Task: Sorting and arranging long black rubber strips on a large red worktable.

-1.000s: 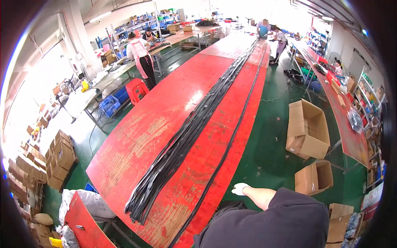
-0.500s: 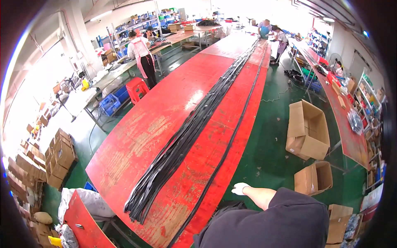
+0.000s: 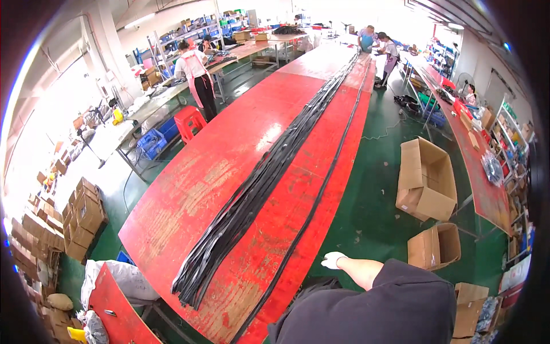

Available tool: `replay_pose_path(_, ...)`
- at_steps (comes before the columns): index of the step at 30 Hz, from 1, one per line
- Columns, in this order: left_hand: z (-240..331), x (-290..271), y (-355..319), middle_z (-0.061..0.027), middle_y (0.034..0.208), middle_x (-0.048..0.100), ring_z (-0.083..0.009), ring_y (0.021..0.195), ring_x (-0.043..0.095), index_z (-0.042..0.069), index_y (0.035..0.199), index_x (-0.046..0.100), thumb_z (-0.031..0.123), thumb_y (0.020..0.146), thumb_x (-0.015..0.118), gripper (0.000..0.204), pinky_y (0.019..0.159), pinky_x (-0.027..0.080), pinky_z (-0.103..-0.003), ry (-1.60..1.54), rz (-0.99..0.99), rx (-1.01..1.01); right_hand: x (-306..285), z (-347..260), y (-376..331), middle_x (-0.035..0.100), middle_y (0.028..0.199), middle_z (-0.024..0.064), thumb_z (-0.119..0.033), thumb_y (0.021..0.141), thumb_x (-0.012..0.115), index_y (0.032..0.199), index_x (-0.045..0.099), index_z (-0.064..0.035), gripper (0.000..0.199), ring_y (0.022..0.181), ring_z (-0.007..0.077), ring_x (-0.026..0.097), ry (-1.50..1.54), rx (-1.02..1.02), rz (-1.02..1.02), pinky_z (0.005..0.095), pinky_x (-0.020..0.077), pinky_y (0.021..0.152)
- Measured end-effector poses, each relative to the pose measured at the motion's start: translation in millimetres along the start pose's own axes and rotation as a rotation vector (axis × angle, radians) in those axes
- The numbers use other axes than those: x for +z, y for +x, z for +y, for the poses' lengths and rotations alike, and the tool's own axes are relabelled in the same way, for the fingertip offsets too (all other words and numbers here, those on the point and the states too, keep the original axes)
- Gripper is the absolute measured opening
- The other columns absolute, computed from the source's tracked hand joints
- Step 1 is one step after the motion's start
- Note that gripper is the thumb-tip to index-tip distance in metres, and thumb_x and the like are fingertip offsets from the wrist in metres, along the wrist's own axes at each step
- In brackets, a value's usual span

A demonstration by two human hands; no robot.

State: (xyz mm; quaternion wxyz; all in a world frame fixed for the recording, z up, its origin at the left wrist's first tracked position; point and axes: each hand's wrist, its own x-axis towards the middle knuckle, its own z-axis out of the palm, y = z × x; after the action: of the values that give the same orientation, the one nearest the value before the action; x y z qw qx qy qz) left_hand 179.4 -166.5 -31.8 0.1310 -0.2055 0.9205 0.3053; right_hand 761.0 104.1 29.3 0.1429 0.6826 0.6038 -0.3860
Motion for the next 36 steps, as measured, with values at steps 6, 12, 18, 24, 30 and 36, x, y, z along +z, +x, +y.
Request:
replay_pose_path(6, -1, -1, 0, -0.0042, 0.074, 0.072, -0.0220, 0.064, 0.064, 0.009, 0.072, 0.074, 0.039, 0.087, 0.067, 0.034, 0.059, 0.052, -0.041, 0.014, 0.019, 0.008, -5, -6, -3, 0.067, 0.141, 0.0183, -0.048, 0.096, 0.059, 0.134, 0.070, -0.0076, 0.056, 0.132, 0.0391, 0.062, -0.006, 0.017, -0.054, 0.0481, 0.0495, 0.111)
replay_pose_path(12, 0, 0, -3, -0.0040, 0.071, 0.071, -0.0225, 0.061, 0.064, 0.010, 0.070, 0.073, 0.039, 0.087, 0.065, 0.034, 0.057, 0.051, -0.041, 0.033, 0.027, 0.029, 0, 2, -1, 0.069, 0.137, 0.0192, -0.046, 0.095, 0.060, 0.130, 0.072, -0.0066, 0.054, 0.129, 0.0393, 0.064, 0.003, 0.002, 0.013, 0.0483, 0.0508, 0.108)
replay_pose_path(18, 0, 0, -3, -0.0038, 0.068, 0.070, -0.0230, 0.059, 0.064, 0.011, 0.068, 0.073, 0.039, 0.086, 0.062, 0.035, 0.054, 0.050, -0.041, 0.056, 0.050, 0.049, -5, 3, -6, 0.072, 0.131, 0.0185, -0.046, 0.095, 0.060, 0.126, 0.074, -0.0082, 0.051, 0.124, 0.0394, 0.066, 0.011, 0.001, -0.026, 0.0490, 0.0523, 0.104)
replay_pose_path(24, 0, -1, -4, -0.0035, 0.065, 0.069, -0.0236, 0.056, 0.064, 0.012, 0.066, 0.072, 0.039, 0.086, 0.060, 0.036, 0.052, 0.049, -0.041, 0.084, 0.086, 0.084, -9, 3, -8, 0.071, 0.132, 0.0186, -0.046, 0.097, 0.059, 0.129, 0.073, -0.0081, 0.051, 0.126, 0.0384, 0.065, 0.013, 0.025, -0.026, 0.0479, 0.0505, 0.106)
replay_pose_path(30, -4, 4, -3, -0.0033, 0.063, 0.068, -0.0241, 0.054, 0.064, 0.012, 0.064, 0.071, 0.039, 0.086, 0.057, 0.037, 0.050, 0.048, -0.041, 0.152, 0.150, 0.154, -9, 4, -9, 0.074, 0.126, 0.0187, -0.045, 0.095, 0.059, 0.123, 0.076, -0.0086, 0.049, 0.122, 0.0398, 0.068, 0.006, -0.025, 0.015, 0.0486, 0.0530, 0.103)
replay_pose_path(36, -3, 8, 9, -0.0031, 0.060, 0.068, -0.0246, 0.052, 0.064, 0.013, 0.062, 0.070, 0.039, 0.086, 0.055, 0.038, 0.048, 0.047, -0.041, 0.452, 0.422, 0.369, -10, 2, -11, 0.073, 0.127, 0.0184, -0.045, 0.096, 0.059, 0.124, 0.076, -0.0094, 0.048, 0.122, 0.0393, 0.067, 0.027, -0.009, 0.006, 0.0485, 0.0528, 0.103)
